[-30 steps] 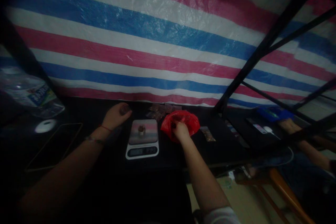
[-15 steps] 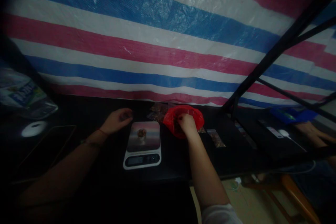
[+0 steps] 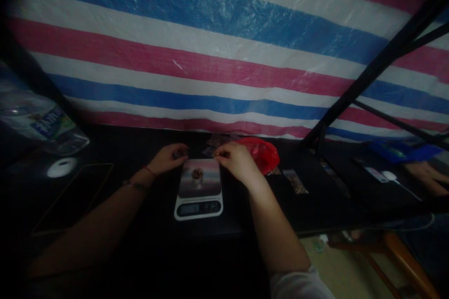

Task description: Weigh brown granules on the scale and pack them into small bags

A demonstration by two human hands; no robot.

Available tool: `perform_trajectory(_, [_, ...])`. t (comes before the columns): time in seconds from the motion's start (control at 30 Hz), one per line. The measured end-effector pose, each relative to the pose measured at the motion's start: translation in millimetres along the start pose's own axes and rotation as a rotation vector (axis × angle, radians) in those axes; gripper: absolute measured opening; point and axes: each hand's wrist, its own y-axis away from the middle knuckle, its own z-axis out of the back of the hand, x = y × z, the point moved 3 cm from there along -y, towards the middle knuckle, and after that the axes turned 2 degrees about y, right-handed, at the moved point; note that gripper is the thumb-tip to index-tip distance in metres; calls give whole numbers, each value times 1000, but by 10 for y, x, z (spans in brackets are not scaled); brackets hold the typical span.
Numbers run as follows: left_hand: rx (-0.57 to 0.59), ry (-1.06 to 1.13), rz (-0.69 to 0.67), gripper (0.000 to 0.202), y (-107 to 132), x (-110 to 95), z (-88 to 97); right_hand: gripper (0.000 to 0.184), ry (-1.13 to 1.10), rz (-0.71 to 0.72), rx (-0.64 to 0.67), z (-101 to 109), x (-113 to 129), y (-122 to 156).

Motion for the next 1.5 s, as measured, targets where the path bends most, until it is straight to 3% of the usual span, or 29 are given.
perform_trajectory(0.1, [-2,-10,-15,40,-6,-12,-10,5,3,274,187,-309,395,-117])
perform_trajectory(0.27, [-15,-5,-18,38,-11,24,-12,4,62,305,246,-567,430,-124])
perform_trajectory(0.6, [6,26,6,36,-29,63,-16,8,102,300,325,-607,403,-91])
perform_trajectory(1.5, [13,28,2,35,-39,108,-44,15,-82,298,199,-667,288,-56])
